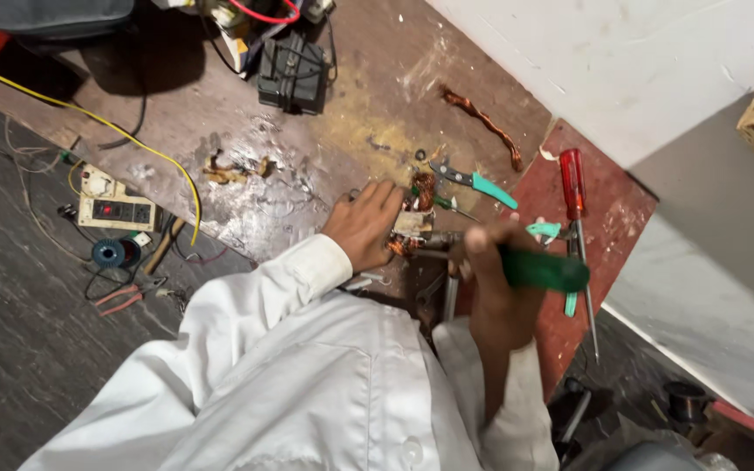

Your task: The person uses a screwdriver and pliers to remove and manipulate copper wire from a cylindrical electrical component on a workbench. They repeatedly cut, pull, and adjust the wire while handling the component with both hands.

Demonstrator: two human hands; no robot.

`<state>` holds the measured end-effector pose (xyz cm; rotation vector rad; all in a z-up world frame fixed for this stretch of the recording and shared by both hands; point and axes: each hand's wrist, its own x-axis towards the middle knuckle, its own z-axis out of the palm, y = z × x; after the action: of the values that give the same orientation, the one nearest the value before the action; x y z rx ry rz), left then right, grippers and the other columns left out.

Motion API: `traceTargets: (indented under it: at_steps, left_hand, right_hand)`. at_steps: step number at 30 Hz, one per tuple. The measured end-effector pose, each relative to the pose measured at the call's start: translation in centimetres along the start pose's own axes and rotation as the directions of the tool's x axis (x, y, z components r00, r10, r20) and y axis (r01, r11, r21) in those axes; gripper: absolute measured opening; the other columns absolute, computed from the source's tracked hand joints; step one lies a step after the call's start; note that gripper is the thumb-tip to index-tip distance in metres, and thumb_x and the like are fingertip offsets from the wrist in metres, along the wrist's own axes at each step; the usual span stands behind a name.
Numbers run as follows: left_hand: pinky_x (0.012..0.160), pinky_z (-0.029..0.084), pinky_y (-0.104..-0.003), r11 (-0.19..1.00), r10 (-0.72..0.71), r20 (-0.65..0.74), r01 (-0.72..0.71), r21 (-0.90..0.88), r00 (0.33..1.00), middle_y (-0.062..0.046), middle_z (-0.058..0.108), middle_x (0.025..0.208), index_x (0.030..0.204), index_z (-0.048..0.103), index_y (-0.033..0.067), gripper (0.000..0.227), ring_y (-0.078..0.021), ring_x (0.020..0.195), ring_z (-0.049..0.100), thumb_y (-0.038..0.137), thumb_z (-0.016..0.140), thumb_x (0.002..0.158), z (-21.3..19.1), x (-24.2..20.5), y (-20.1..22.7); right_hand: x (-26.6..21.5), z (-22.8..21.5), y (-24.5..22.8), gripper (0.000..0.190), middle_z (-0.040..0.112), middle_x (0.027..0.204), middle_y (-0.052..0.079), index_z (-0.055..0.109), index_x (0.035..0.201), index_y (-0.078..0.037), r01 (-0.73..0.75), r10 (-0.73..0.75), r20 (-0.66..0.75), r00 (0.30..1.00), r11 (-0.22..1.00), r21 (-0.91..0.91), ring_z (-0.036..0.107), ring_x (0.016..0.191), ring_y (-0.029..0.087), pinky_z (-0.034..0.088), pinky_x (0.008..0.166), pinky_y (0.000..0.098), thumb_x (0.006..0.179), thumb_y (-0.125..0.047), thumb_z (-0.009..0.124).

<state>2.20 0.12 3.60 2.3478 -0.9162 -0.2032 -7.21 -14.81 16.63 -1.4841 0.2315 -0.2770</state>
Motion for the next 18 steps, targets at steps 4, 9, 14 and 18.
traceTargets:
  at_steps: [4, 9, 14, 18]
  left_hand:
    - [0.077, 0.056, -0.048, 1.000, -0.006, 0.017, 0.006, 0.031, 1.000, -0.013, 0.051, 0.120, 0.128, 0.048, 0.0005, 0.077, -0.0316, 0.116, 0.054, 0.005, 0.079, 0.058, 0.6, -1.1, 0.3]
    - [0.063, 0.059, -0.039, 0.999, 0.016, 0.099, -0.019, 0.028, 0.995, -0.013, 0.048, 0.121, 0.126, 0.047, -0.0023, 0.079, -0.0316, 0.116, 0.053, -0.004, 0.077, 0.053, 0.9, -0.7, 0.3]
    - [0.066, 0.058, -0.042, 1.000, -0.002, 0.050, 0.002, -0.012, 0.999, -0.012, 0.048, 0.122, 0.127, 0.049, -0.0005, 0.072, -0.0322, 0.117, 0.052, -0.006, 0.076, 0.060, 1.1, -1.4, 0.7]
    - [0.066, 0.058, -0.042, 0.999, -0.029, 0.082, 0.027, 0.017, 0.996, -0.013, 0.047, 0.128, 0.130, 0.047, -0.0010, 0.072, -0.0318, 0.120, 0.052, -0.011, 0.071, 0.062, 0.9, -1.4, 1.2]
  right_hand:
    - [-3.9, -1.3, -1.2, 0.023, 0.060, 0.084, 0.010, 0.056, 0.082, -0.004, 0.052, -0.039, 0.147, 0.988, 0.995, -0.089, 0.057, 0.082, 0.018, 0.049, 0.083, 0.0362, 0.101, -0.015, 0.062]
    - [-7.5, -1.5, -1.8, 0.022, 0.057, 0.079, 0.008, 0.052, 0.077, -0.003, 0.122, -0.095, 0.215, 0.972, 0.986, -0.116, 0.056, 0.079, 0.020, 0.053, 0.096, 0.0468, 0.096, -0.005, 0.063]
    - [-9.9, -2.3, 0.0, 0.026, 0.056, 0.076, 0.007, 0.049, 0.073, -0.003, 0.208, -0.161, 0.266, 0.950, 0.965, -0.160, 0.057, 0.075, 0.021, 0.054, 0.098, 0.0486, 0.092, 0.000, 0.066]
    - [-10.8, -3.5, 1.6, 0.028, 0.055, 0.076, 0.007, 0.049, 0.072, -0.004, 0.256, -0.211, 0.299, 0.931, 0.959, -0.121, 0.056, 0.075, 0.021, 0.054, 0.099, 0.0485, 0.093, -0.002, 0.066]
